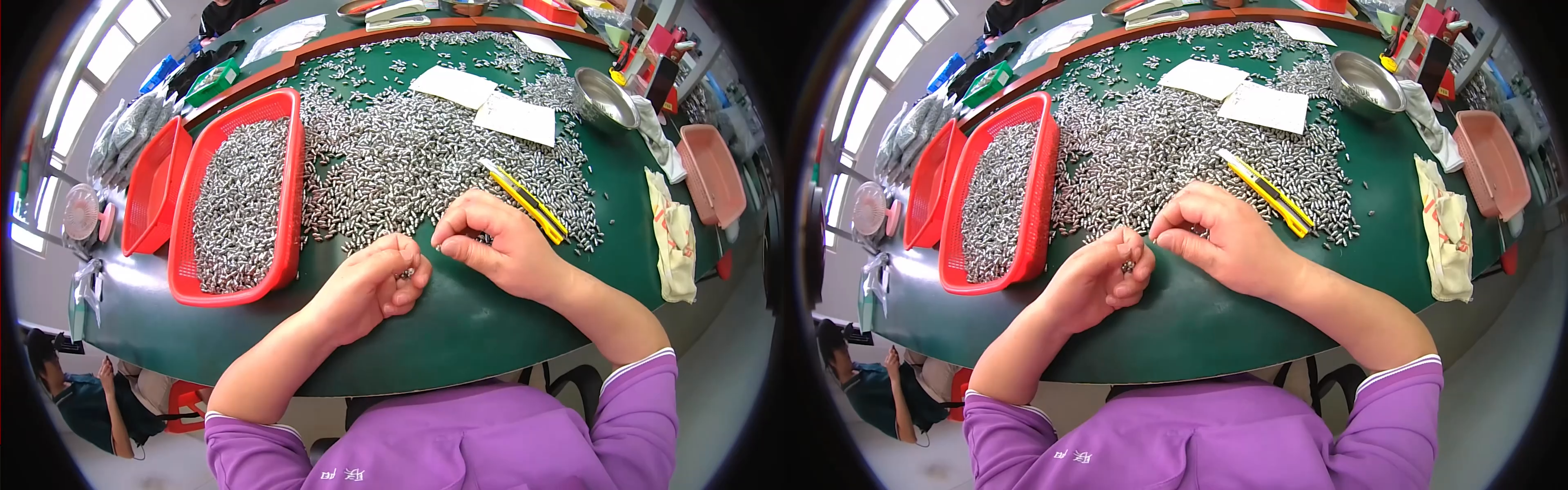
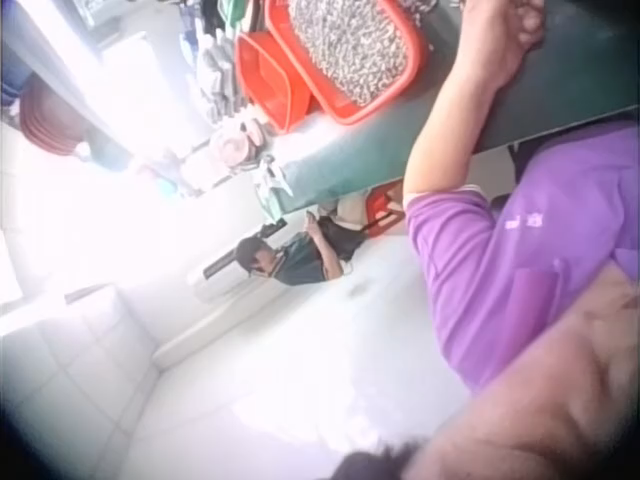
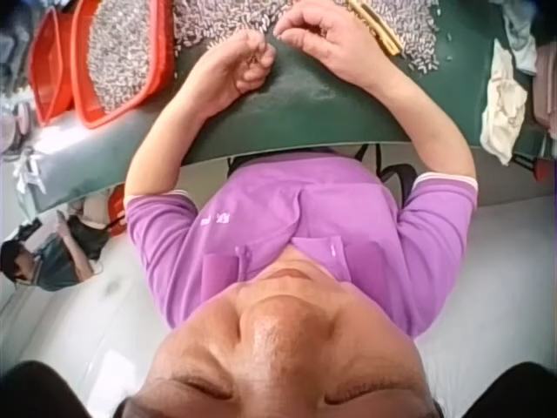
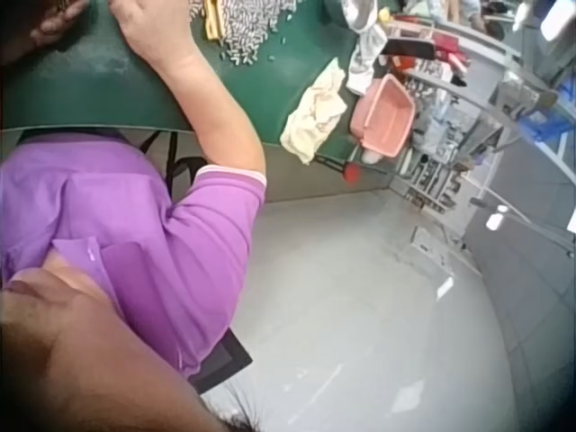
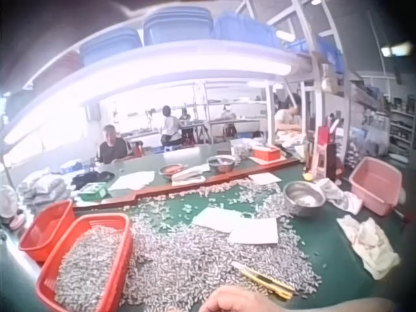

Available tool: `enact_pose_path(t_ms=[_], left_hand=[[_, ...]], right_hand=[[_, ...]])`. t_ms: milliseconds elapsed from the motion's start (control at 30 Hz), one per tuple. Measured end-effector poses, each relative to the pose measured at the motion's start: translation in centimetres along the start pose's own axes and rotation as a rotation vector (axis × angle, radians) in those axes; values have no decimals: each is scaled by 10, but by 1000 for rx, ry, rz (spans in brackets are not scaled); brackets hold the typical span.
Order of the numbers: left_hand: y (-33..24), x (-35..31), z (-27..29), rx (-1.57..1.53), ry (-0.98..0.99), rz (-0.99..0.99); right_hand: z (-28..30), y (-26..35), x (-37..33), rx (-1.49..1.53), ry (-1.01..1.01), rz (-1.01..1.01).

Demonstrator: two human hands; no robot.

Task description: Sorting through a large pile of small metal components at a workbench in a manufacturing environment.

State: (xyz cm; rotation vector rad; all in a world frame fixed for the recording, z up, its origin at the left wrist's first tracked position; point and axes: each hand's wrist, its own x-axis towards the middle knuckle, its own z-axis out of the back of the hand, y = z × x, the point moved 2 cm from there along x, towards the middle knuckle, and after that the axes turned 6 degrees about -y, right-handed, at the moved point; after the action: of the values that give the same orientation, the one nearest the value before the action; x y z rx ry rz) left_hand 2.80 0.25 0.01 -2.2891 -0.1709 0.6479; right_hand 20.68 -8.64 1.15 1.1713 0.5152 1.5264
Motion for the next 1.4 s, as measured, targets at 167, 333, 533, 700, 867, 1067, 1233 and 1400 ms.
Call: enact_pose_path(t_ms=[167, 333, 533, 700, 867, 1067, 1233, 1400], left_hand=[[1, 0, -3, 35, 18, 39], [4, 0, 1, 21, 41, 26], [6, 1, 1, 195, -11, 34], [3, 1, 2, 99, -1, 7], [2, 1, 1, 58, 33, 11], [2, 2, 0, 56, 39, -19], [1, 2, 0, 56, 22, -38], [2, 4, 3, 74, -21, -88]], right_hand=[[-2, 4, -3, 110, 34, -51], [-2, 6, -2, 77, 14, -7], [-1, 8, -4, -10, 41, 102], [1, 1, -3, 251, -129, -130], [2, 2, -3, 164, -196, -153], [5, 4, -4, -22, -111, -30], [19, 11, 4, -364, -178, 121], [47, -4, 9, -862, -518, 118]])
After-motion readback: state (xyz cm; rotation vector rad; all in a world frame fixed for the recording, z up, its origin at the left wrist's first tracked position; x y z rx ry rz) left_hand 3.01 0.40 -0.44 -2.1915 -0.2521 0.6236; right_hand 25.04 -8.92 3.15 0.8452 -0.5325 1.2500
